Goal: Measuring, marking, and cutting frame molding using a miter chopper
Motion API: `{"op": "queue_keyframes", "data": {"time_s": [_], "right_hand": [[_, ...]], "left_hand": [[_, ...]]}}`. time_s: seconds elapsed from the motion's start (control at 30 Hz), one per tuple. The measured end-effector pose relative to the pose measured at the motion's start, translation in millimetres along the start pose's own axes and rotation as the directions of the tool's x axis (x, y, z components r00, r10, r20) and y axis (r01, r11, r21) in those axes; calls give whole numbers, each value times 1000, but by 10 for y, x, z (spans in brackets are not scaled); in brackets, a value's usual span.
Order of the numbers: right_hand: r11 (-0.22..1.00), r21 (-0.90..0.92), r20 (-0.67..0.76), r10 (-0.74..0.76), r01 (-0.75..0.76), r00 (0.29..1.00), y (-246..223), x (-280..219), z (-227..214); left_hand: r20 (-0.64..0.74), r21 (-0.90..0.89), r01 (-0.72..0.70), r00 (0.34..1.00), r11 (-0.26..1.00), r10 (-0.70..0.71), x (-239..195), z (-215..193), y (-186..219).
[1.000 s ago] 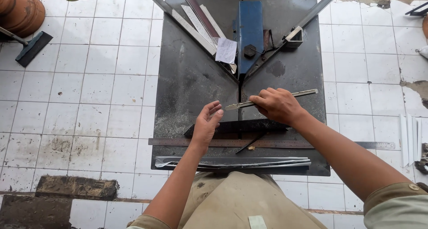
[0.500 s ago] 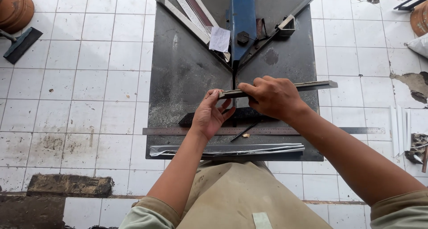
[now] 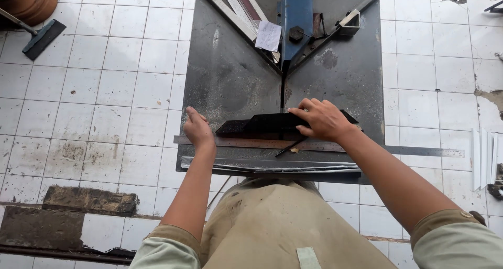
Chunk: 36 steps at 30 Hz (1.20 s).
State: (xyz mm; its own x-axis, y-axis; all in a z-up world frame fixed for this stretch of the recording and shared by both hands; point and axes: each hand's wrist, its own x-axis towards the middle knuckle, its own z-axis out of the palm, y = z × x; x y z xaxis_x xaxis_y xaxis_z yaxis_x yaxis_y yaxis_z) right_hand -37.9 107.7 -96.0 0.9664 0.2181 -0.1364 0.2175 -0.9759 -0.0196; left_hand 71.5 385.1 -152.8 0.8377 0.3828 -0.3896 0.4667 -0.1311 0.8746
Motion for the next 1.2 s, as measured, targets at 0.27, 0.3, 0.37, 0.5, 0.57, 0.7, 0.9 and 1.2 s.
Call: {"op": "queue_keyframes", "data": {"time_s": [0.27,0.3,0.37,0.5,0.57,0.7,0.9,1.2], "right_hand": [[998,-14,-107,-60,59,992,-154,94,522],[999,-31,-136,-46,42,990,-171,66,541],[999,-42,-157,-34,27,987,-233,-19,551],[993,110,-298,-13,48,955,-394,-293,415],[969,214,-303,-51,120,952,-508,-484,373],[974,161,-146,-139,162,979,-595,-761,486],[996,83,-67,-28,33,997,-629,-919,627],[977,195,-89,106,-87,990,-275,-764,36]], "left_hand": [[604,154,-629,670,762,431,-751,-273,39],[674,207,-761,567,615,474,-803,-280,-45],[746,242,-861,460,447,482,-907,-302,-198],[892,123,-990,140,69,429,-1012,-259,-441],[929,104,-995,94,-10,359,-1040,-254,-519],[954,147,-986,122,-73,274,-982,-173,-668],[961,115,-992,125,53,245,-852,-168,-833],[892,86,-993,111,76,437,-397,-554,479]]}}
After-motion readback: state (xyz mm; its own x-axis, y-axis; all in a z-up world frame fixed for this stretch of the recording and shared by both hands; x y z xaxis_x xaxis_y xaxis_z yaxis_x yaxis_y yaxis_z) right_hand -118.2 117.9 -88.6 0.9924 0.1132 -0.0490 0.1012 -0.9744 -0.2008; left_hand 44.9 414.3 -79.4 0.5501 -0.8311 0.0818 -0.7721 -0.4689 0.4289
